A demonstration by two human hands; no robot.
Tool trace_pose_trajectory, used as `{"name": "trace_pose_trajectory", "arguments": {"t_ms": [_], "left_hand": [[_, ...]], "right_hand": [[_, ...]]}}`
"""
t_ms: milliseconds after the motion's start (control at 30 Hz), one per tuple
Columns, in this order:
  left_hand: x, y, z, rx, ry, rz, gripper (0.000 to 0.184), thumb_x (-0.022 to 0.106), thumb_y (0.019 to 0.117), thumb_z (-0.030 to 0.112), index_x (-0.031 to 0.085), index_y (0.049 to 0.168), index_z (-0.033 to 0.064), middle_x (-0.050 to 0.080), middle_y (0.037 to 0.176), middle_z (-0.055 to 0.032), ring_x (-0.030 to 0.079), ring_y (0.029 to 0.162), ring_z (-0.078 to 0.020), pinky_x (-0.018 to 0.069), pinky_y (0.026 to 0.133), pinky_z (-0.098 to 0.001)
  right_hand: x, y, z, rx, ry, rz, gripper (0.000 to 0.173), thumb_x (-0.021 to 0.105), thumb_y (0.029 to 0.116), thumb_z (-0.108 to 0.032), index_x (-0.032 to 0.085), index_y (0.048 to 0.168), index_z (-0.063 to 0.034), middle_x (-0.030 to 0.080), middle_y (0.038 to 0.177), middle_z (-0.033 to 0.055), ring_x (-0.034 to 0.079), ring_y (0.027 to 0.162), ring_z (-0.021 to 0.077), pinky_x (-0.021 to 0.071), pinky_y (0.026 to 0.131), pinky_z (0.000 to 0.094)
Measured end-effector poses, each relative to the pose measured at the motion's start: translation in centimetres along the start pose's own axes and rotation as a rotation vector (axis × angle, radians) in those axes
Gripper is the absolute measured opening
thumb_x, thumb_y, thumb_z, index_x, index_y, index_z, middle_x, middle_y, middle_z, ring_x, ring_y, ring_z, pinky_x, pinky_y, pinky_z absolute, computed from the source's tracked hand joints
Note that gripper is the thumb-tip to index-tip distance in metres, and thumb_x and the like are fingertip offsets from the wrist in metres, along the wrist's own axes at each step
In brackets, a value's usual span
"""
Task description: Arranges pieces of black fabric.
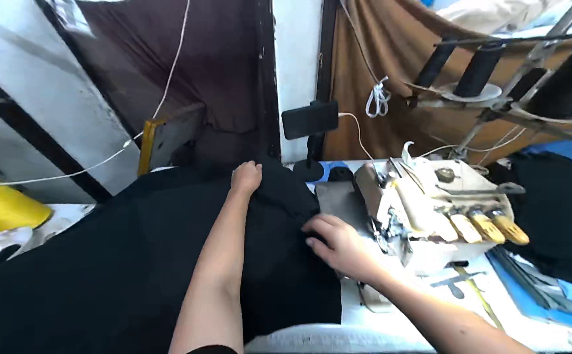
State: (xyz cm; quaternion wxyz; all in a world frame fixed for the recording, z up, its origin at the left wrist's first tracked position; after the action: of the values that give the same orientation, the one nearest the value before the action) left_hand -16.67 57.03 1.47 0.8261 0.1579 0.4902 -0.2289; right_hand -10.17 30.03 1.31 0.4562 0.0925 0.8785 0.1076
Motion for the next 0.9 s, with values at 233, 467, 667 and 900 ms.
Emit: {"name": "trace_pose_trajectory", "arguments": {"t_ms": [233, 467, 667, 900], "left_hand": [[-0.3, 4.2, -0.3, -0.085, -0.231, 0.015, 0.047, 0.069, 0.0994, 0.030, 0.060, 0.127, -0.0066, 0.062, 0.126, -0.0325, 0.057, 0.124, -0.0472, 0.0429, 0.104, -0.0655], [-0.6, 4.8, 0.4, 0.112, -0.105, 0.047, 0.035, 0.049, 0.1093, 0.020, 0.066, 0.117, -0.0094, 0.059, 0.131, -0.0295, 0.056, 0.127, -0.0425, 0.0407, 0.108, -0.0601], [-0.9, 3.5, 0.5, 0.204, -0.088, 0.131, 0.032, 0.049, 0.1075, 0.016, 0.063, 0.123, -0.0091, 0.057, 0.131, -0.0301, 0.055, 0.126, -0.0441, 0.0419, 0.107, -0.0595], [-0.6, 4.3, 1.6, 0.178, 0.032, 0.037, 0.029, 0.059, 0.1042, 0.018, 0.063, 0.115, -0.0079, 0.064, 0.120, -0.0294, 0.059, 0.121, -0.0457, 0.0436, 0.102, -0.0641]], "right_hand": [[2.3, 7.7, 3.3, 0.236, -0.117, -0.091, 0.041, 0.057, 0.1040, -0.027, 0.063, 0.134, 0.0004, 0.059, 0.134, 0.0245, 0.054, 0.128, 0.0405, 0.0416, 0.109, 0.0531], [3.4, 6.9, 4.3, 0.103, -0.166, 0.079, 0.032, 0.064, 0.0979, -0.021, 0.070, 0.122, 0.0005, 0.064, 0.119, 0.0219, 0.059, 0.114, 0.0403, 0.0494, 0.095, 0.0548], [2.3, 7.1, 4.2, 0.153, -0.083, 0.130, 0.033, 0.064, 0.0993, -0.017, 0.066, 0.127, 0.0011, 0.065, 0.120, 0.0225, 0.061, 0.115, 0.0395, 0.0486, 0.098, 0.0560], [1.1, 11.3, 3.9, 0.285, -0.113, 0.175, 0.029, 0.059, 0.1017, -0.019, 0.068, 0.122, 0.0006, 0.067, 0.115, 0.0222, 0.062, 0.113, 0.0387, 0.0490, 0.096, 0.0551]]}}
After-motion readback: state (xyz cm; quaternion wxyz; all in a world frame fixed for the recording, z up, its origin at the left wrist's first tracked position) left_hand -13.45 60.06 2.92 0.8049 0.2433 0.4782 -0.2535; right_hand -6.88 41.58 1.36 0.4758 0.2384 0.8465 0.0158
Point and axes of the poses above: each hand's wrist, its own y-axis towards the middle knuckle, its own x-axis out of the palm, z = x × y, the point moved 4 cm from there along y, towards the middle knuckle
